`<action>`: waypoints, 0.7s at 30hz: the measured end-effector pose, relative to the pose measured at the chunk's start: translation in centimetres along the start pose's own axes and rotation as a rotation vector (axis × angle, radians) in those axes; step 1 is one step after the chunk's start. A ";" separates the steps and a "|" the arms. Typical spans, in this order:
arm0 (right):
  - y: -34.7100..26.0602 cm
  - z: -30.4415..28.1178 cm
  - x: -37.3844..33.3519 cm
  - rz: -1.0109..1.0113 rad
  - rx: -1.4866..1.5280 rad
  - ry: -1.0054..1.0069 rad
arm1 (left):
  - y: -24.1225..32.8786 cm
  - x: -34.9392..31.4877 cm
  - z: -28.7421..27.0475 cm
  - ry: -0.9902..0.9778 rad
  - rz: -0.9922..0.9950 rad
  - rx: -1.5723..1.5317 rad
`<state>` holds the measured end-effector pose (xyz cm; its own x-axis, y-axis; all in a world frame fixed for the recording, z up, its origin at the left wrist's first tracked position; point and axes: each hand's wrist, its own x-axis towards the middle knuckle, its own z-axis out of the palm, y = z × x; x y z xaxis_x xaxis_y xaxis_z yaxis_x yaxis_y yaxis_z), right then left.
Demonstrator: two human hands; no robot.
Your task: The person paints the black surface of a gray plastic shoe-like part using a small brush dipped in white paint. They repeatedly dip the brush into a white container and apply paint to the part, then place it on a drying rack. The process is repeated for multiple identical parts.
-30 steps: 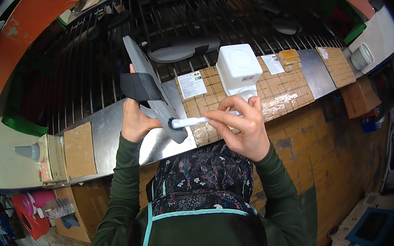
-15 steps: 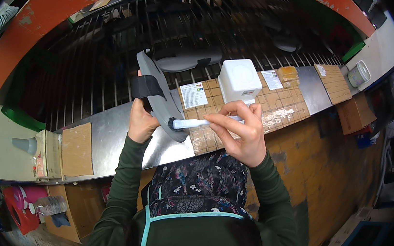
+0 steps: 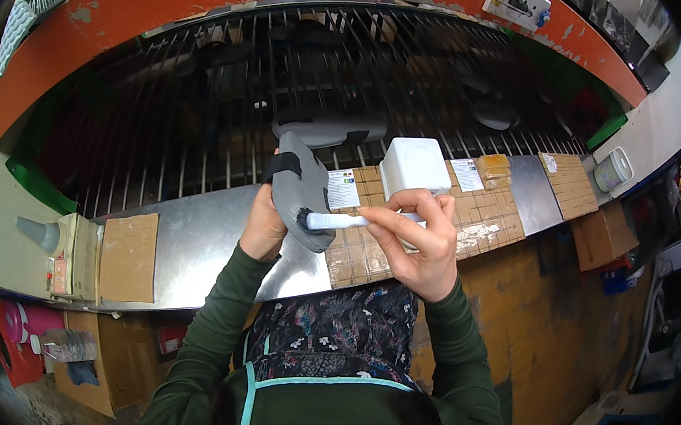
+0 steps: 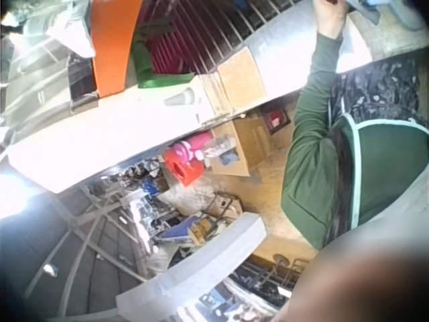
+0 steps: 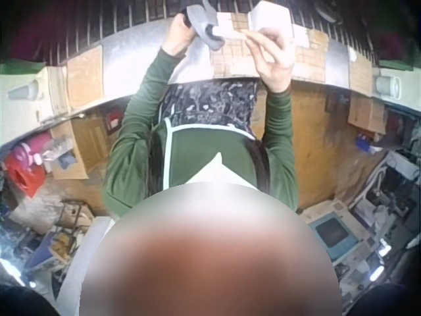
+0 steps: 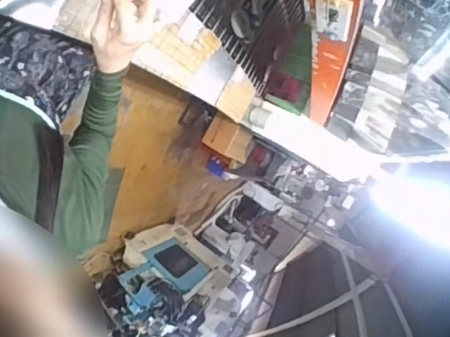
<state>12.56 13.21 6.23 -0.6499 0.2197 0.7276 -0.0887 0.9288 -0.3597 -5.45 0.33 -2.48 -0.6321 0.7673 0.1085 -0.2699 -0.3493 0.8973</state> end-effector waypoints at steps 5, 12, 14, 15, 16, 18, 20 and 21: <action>-0.1 -0.3 0.5 -0.028 0.012 0.009 | -0.5 -0.2 0.3 -0.114 -0.066 -0.058; -0.2 -0.5 1.1 -0.041 0.038 0.004 | -0.9 -0.6 1.2 -0.214 -0.162 -0.211; -0.2 -0.5 1.1 -0.040 0.038 0.002 | -0.9 -0.7 1.5 -0.229 -0.204 -0.283; -0.2 -0.5 1.1 -0.045 0.052 0.002 | -0.9 -0.9 1.7 -0.223 -0.235 -0.325; -0.1 -0.5 1.1 -0.048 0.054 0.002 | -0.9 -1.1 1.9 -0.198 -0.287 -0.356; 0.1 -0.5 1.1 -0.056 0.060 -0.003 | -0.9 -1.6 2.1 -0.202 -0.341 -0.367; 0.3 -0.5 1.2 -0.064 0.052 -0.010 | -1.1 -2.1 2.2 -0.191 -0.413 -0.394; 0.4 -0.6 1.2 -0.068 0.065 -0.018 | -1.3 -2.3 2.2 -0.188 -0.446 -0.422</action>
<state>12.18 13.97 7.29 -0.6540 0.1508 0.7414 -0.1817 0.9199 -0.3474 -2.03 0.23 -2.91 -0.2654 0.9555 -0.1291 -0.7642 -0.1269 0.6323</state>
